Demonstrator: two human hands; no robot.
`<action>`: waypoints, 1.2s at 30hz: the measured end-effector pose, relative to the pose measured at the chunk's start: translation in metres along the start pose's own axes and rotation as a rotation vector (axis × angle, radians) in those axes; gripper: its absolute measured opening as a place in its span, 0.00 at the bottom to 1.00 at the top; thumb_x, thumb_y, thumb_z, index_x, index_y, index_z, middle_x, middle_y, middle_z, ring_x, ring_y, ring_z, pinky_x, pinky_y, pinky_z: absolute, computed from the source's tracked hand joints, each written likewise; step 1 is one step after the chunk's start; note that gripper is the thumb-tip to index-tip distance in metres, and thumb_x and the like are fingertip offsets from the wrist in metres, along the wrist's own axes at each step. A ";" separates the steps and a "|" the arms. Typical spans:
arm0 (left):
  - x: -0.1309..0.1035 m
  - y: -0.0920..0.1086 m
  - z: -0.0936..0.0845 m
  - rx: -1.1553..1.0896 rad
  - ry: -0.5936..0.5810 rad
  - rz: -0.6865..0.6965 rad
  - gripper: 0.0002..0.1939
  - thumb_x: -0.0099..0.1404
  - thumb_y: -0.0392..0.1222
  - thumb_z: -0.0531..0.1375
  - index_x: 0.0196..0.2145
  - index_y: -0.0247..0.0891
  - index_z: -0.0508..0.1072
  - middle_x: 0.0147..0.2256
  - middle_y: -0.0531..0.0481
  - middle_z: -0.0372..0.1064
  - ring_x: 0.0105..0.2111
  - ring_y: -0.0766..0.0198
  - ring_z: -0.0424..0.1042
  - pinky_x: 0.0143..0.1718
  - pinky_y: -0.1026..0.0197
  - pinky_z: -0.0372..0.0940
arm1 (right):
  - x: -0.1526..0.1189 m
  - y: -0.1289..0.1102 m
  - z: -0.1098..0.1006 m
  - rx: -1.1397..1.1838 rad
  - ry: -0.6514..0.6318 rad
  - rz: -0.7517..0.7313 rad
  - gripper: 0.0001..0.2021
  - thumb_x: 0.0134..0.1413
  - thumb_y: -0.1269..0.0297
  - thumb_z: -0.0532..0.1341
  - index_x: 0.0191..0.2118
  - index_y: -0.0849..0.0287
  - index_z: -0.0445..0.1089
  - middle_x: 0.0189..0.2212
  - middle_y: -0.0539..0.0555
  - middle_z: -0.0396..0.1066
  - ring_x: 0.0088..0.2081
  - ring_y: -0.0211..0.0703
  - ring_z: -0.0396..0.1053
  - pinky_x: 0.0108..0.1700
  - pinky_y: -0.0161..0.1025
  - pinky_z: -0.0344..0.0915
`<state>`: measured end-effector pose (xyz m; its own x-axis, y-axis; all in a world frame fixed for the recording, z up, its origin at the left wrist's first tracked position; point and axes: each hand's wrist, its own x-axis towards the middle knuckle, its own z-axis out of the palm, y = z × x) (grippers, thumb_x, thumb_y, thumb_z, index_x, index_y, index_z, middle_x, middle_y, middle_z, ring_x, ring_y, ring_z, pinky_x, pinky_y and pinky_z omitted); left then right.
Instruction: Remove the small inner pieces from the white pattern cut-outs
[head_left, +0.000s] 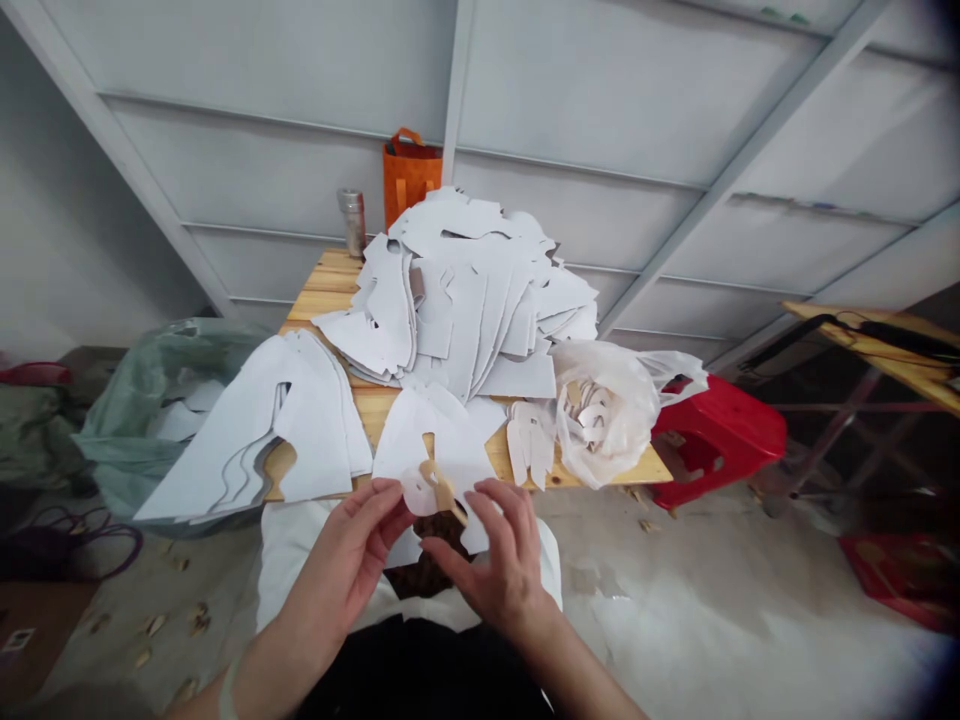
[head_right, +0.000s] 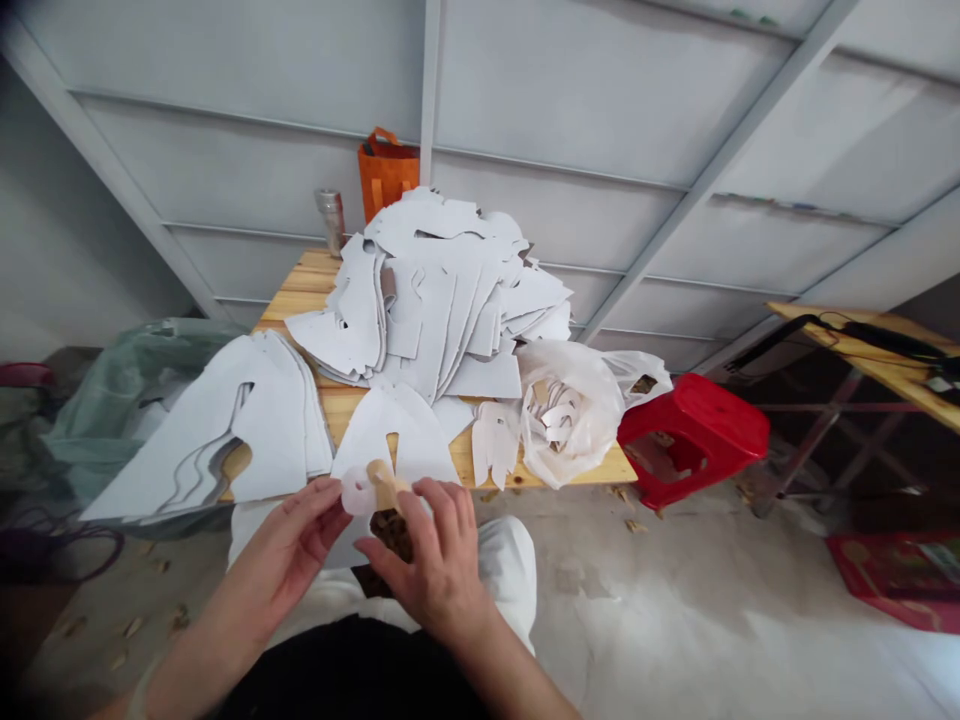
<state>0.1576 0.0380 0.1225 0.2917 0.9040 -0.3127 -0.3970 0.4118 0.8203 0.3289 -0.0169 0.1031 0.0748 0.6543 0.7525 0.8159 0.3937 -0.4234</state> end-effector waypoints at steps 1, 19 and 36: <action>-0.002 0.000 0.002 0.030 -0.005 0.018 0.10 0.62 0.49 0.69 0.34 0.41 0.77 0.39 0.47 0.79 0.43 0.54 0.78 0.46 0.56 0.76 | -0.001 0.000 0.001 -0.048 -0.021 -0.057 0.21 0.58 0.65 0.69 0.56 0.53 0.67 0.47 0.61 0.72 0.47 0.55 0.71 0.51 0.56 0.71; 0.020 -0.016 0.000 0.258 -0.051 0.240 0.11 0.59 0.44 0.70 0.34 0.38 0.73 0.36 0.51 0.72 0.38 0.63 0.72 0.42 0.64 0.70 | 0.017 0.006 0.002 0.972 -0.143 0.926 0.10 0.54 0.64 0.71 0.30 0.57 0.68 0.38 0.50 0.72 0.34 0.37 0.69 0.35 0.33 0.65; 0.057 -0.004 -0.003 0.450 0.043 0.259 0.14 0.60 0.49 0.68 0.37 0.38 0.72 0.33 0.52 0.72 0.32 0.65 0.72 0.34 0.65 0.67 | 0.036 0.035 0.029 1.037 -0.201 1.139 0.10 0.43 0.61 0.74 0.30 0.58 0.76 0.27 0.48 0.72 0.30 0.38 0.66 0.36 0.37 0.63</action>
<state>0.1737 0.0881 0.1000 0.1931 0.9776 -0.0835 -0.0356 0.0920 0.9951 0.3433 0.0389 0.1014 0.2129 0.9473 -0.2395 -0.3625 -0.1511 -0.9197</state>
